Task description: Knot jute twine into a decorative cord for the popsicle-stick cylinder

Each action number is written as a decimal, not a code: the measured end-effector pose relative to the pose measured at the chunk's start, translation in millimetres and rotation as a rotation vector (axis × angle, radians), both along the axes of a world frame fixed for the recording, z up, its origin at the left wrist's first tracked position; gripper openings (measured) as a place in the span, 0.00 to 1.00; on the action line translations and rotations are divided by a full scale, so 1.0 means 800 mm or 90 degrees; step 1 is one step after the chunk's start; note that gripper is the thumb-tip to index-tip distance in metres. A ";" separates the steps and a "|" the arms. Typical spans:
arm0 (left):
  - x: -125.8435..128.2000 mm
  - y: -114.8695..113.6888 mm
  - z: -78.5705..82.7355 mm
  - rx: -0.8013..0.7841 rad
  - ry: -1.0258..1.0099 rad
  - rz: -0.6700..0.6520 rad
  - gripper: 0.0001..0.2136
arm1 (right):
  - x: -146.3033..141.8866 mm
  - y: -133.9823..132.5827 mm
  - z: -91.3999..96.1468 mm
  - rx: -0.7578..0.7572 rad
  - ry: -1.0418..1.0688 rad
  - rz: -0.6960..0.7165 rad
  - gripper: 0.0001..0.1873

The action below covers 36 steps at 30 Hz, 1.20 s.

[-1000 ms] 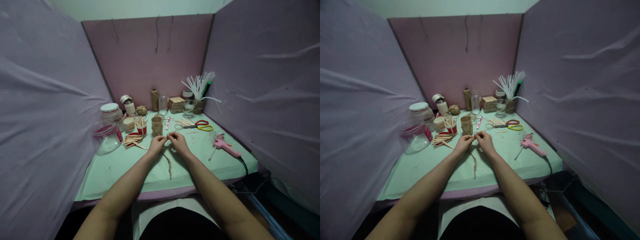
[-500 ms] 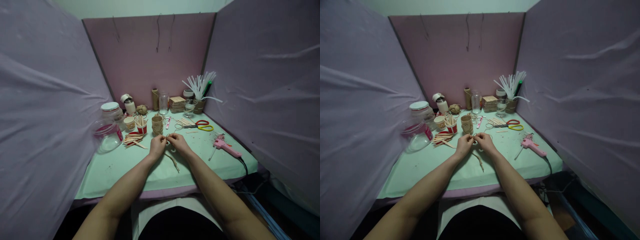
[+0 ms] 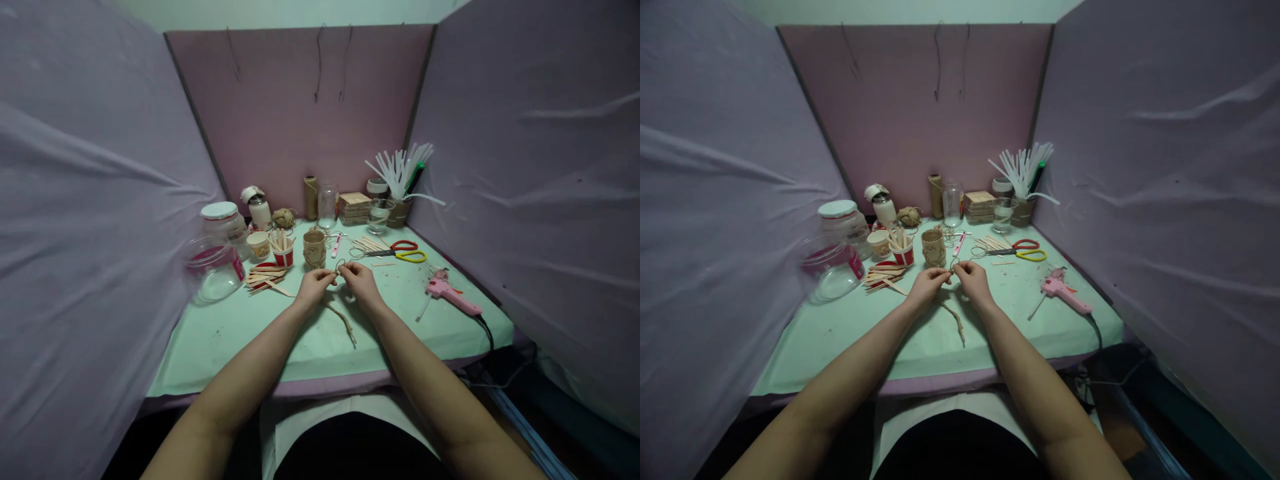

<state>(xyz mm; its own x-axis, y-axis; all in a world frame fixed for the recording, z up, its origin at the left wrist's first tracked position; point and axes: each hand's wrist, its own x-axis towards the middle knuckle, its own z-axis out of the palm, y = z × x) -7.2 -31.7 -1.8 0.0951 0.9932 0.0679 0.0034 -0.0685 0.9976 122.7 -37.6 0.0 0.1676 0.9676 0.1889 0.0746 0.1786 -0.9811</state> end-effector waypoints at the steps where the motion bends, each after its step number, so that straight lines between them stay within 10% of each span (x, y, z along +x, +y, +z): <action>1: 0.000 0.001 -0.001 -0.010 -0.002 0.007 0.12 | -0.001 -0.001 0.000 0.009 -0.005 -0.001 0.13; 13: -0.006 -0.006 0.005 0.237 0.248 0.076 0.05 | -0.002 -0.005 0.000 0.134 -0.191 -0.023 0.10; 22: 0.002 -0.001 0.004 -0.027 -0.003 0.026 0.09 | 0.001 0.002 -0.004 0.029 -0.011 -0.013 0.15; 36: -0.003 0.002 0.001 0.096 0.132 0.042 0.09 | -0.001 -0.002 0.000 0.069 -0.025 0.025 0.08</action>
<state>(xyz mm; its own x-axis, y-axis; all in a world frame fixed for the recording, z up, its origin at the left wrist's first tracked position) -9.2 -29.9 -1.1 0.0584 0.9778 0.2010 0.2157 -0.2090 0.9538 121.5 -39.0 -0.1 0.1198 0.9469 0.2984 0.1035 0.2870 -0.9523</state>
